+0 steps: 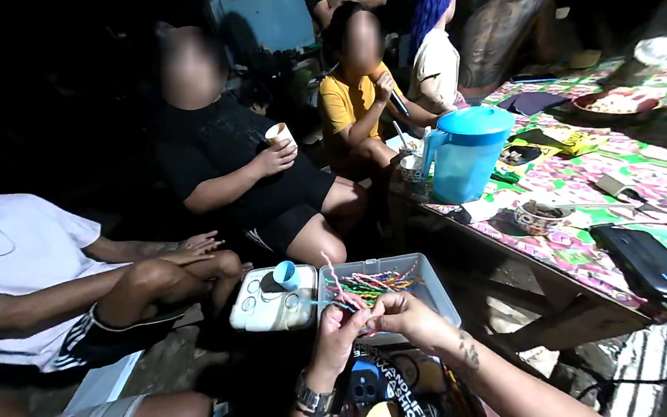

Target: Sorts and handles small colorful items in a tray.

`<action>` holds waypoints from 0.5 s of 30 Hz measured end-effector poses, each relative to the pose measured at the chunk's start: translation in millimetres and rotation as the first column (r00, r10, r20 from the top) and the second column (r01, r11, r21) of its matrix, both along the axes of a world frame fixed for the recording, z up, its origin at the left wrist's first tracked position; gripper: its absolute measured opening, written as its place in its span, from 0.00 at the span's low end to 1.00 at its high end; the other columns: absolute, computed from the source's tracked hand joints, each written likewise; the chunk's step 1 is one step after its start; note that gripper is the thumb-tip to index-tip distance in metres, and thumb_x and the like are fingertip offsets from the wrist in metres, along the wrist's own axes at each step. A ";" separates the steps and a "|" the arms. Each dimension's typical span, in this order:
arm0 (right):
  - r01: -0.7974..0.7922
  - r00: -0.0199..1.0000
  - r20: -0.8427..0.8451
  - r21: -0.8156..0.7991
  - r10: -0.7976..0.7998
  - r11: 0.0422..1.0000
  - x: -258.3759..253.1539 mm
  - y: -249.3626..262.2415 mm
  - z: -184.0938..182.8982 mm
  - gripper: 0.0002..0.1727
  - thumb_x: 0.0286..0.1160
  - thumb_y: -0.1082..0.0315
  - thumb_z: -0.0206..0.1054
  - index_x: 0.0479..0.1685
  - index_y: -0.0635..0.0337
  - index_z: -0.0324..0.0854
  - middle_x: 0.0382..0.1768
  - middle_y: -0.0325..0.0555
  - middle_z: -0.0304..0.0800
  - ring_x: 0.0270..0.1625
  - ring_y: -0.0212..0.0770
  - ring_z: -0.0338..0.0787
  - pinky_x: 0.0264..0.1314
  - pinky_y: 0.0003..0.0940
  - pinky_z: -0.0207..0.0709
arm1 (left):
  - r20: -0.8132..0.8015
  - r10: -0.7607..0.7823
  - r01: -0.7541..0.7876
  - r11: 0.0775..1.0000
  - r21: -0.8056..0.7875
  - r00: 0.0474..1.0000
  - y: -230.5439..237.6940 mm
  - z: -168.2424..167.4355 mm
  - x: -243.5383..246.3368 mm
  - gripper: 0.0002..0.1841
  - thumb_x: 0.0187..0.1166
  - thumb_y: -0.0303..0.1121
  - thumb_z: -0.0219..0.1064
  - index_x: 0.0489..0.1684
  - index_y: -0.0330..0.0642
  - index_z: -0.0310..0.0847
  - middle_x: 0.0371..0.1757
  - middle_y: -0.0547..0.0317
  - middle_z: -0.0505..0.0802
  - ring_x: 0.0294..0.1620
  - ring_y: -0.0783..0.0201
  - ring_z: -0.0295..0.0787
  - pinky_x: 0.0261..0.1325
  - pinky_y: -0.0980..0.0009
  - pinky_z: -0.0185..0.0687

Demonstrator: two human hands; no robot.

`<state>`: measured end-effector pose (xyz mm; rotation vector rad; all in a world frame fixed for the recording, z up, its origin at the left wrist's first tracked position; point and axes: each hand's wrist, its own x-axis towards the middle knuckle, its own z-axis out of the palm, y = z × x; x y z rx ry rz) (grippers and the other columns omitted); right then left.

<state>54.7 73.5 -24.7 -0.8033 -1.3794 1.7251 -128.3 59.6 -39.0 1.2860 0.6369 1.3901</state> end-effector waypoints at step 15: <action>0.039 0.925 0.288 0.578 -0.249 0.815 -1.0 -2.1 -4.7 0.17 0.86 0.59 0.61 0.41 0.65 0.88 0.38 0.49 0.88 0.43 0.35 0.87 0.51 0.30 0.81 | -0.064 0.130 -0.135 0.987 -0.085 0.989 -0.8 1.7 1.3 0.08 0.71 0.17 0.71 0.40 0.41 0.89 0.39 0.64 0.95 0.37 0.74 0.91 0.43 0.76 0.89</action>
